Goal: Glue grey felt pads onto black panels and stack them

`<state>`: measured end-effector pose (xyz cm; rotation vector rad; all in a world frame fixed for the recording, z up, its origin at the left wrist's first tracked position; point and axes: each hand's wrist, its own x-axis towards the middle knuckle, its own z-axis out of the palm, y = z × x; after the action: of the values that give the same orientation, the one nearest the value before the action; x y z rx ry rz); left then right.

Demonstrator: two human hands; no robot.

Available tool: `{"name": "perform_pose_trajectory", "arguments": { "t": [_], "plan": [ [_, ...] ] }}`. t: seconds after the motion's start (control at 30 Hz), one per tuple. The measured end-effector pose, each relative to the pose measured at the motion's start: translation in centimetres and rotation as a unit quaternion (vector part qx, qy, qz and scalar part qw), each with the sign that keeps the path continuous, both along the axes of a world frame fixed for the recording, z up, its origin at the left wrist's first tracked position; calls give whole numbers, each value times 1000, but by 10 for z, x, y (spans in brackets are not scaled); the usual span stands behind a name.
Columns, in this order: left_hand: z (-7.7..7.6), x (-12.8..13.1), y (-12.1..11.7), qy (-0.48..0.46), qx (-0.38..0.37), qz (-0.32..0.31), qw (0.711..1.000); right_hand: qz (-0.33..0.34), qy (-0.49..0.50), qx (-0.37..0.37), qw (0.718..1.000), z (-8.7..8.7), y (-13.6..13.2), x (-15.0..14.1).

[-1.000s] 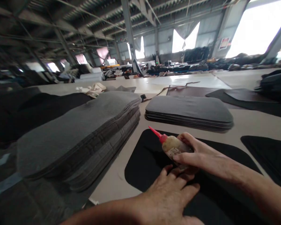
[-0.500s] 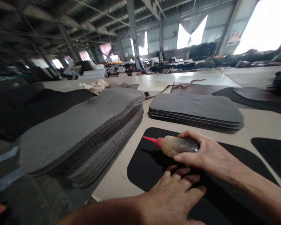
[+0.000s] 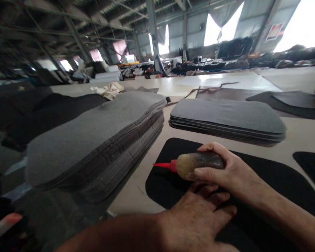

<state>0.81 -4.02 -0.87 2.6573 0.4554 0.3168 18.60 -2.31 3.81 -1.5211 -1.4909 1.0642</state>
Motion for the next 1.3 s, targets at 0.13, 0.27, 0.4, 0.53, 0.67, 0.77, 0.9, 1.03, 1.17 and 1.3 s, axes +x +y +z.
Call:
{"name": "perform_pose_trajectory", "arguments": {
  "t": [0.13,0.27,0.4,0.53,0.67,0.77,0.9,1.03,1.17,1.3],
  "plan": [
    [-1,-1,1,-4,-1,-5,1000,84,-106,86,987,3,-1,-14],
    [-4,-1,3,2,-34,-12,999,152,-148,202,956,6,4,-24],
    [-6,1,5,-11,-44,-23,999,182,-143,225,946,8,9,-28],
    [-8,4,6,-3,-56,-25,998,212,-145,231,939,6,10,-28],
    [-9,5,7,-9,-42,-27,999,235,-152,249,927,3,12,-27],
    [-9,6,7,-4,-27,-29,999,247,-156,264,919,2,14,-28],
    [-10,7,7,-18,-10,-28,999,265,-150,274,912,3,14,-31],
    [-11,6,5,-27,-15,-28,999,275,-148,275,909,5,14,-32],
    [-13,6,4,-37,-38,-27,998,285,-151,269,908,7,13,-33],
    [-11,5,5,-27,-59,-28,998,306,-145,260,904,10,12,-33]
  ]
}}
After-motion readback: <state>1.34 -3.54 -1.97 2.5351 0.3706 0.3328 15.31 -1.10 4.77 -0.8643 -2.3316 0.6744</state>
